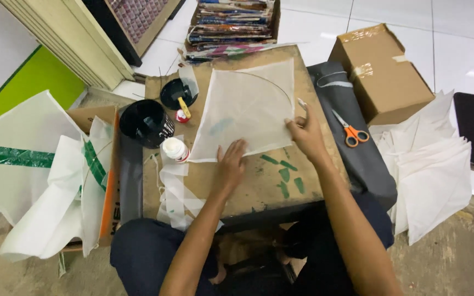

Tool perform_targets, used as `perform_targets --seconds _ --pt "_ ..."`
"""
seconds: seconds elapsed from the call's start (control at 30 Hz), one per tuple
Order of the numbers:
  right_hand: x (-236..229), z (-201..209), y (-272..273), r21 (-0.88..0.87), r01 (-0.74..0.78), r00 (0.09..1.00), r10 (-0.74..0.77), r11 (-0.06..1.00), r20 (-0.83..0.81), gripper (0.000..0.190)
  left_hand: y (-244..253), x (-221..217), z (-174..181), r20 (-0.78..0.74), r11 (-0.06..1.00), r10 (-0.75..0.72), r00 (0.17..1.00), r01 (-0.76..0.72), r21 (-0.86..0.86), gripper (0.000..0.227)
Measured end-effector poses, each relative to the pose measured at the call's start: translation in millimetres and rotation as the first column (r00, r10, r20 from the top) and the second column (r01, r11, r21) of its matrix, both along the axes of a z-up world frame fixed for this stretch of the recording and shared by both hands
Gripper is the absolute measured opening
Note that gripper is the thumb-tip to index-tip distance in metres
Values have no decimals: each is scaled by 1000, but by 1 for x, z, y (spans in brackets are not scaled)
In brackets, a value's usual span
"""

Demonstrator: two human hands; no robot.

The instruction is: Assembling a kite by applying adhesive to a wooden frame and attaching paper sheets.

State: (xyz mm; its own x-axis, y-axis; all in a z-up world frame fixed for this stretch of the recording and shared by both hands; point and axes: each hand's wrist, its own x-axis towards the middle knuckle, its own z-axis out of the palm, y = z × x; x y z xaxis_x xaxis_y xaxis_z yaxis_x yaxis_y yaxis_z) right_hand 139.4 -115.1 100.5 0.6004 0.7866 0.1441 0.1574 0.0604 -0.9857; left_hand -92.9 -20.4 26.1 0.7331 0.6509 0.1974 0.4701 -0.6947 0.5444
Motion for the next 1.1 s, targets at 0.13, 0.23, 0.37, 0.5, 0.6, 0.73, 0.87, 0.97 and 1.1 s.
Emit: perform_targets --seconds 0.13,0.23,0.37,0.5,0.6,0.73,0.87,0.97,1.1 --pt "-35 50 28 186 -20 997 5 982 78 60 15 14 -21 311 991 106 945 -125 41 45" --pt "-71 100 41 355 -94 991 52 930 124 60 23 17 -6 498 973 77 864 -173 150 40" --pt "-109 147 44 521 -287 915 70 804 396 58 24 24 53 690 903 429 582 -268 -336 37" --pt "-126 141 40 456 -333 784 -27 825 621 62 8 23 124 576 647 748 329 -168 -744 47" --pt "-118 84 37 299 -259 736 -12 918 677 65 18 25 83 563 586 791 242 -31 -810 43" --pt "-106 4 28 64 -186 655 75 980 752 67 5 24 73 375 390 900 221 -29 -920 53" --pt "-86 -45 15 -138 -165 565 209 976 799 75 2 30 25 285 304 927 243 -40 -952 44" --pt "-76 -69 13 -224 -235 565 321 946 760 79 -9 36 18 238 260 952 193 -94 -961 49" --pt "-67 -71 15 -346 -240 583 420 907 696 80 -30 40 55 241 266 948 207 -104 -958 66"
